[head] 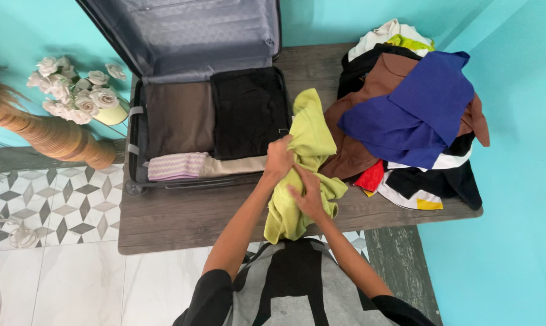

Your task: The person folds a black garment and places it into an open suitcase. They then fold a patterned cloth and a yellow towel, placing them into the suitcase as well. The person arranges the items to fit neatly within the luggage.

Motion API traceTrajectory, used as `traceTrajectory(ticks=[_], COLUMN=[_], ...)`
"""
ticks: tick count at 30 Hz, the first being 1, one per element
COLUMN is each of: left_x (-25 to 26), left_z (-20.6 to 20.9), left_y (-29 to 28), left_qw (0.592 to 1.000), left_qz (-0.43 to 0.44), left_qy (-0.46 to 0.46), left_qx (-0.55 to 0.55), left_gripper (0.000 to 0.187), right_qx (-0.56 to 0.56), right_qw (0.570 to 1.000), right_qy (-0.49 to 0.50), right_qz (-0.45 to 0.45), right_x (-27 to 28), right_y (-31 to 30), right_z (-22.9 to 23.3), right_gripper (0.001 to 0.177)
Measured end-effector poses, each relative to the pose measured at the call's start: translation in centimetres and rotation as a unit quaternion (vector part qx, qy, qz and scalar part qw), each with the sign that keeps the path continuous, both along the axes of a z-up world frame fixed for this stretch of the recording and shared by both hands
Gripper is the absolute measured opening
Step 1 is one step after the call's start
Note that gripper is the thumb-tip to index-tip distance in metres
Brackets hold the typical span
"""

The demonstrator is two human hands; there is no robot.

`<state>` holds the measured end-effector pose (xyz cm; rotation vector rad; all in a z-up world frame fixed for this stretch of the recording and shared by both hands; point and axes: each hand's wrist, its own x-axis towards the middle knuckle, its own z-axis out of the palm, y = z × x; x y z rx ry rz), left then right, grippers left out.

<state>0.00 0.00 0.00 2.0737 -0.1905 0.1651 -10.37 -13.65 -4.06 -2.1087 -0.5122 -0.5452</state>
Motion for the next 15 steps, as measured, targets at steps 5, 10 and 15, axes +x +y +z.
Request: traceTrajectory(ticks=[5,10,15], left_x=[-1.0,-2.9,-4.9], left_z=[0.7,2.0,3.3], left_y=[0.4,0.4,2.7], left_qw=[0.985,0.949,0.968], left_qz=[0.026,-0.017,-0.011], left_qy=[-0.023,0.023,0.011], left_qx=[-0.166,-0.315,-0.249], left_gripper=[0.025,0.032,0.033], right_qx=[0.432,0.506,0.474], right_qw=[0.838,0.765,0.803], right_qy=[0.309,0.394,0.359], right_qz=[-0.125,-0.069,-0.027], right_x=[4.5,10.0,11.2], right_y=[-3.2,-6.4,-4.8], right_z=[-3.7,-5.6,-0.1], right_gripper=[0.061,0.058,0.035])
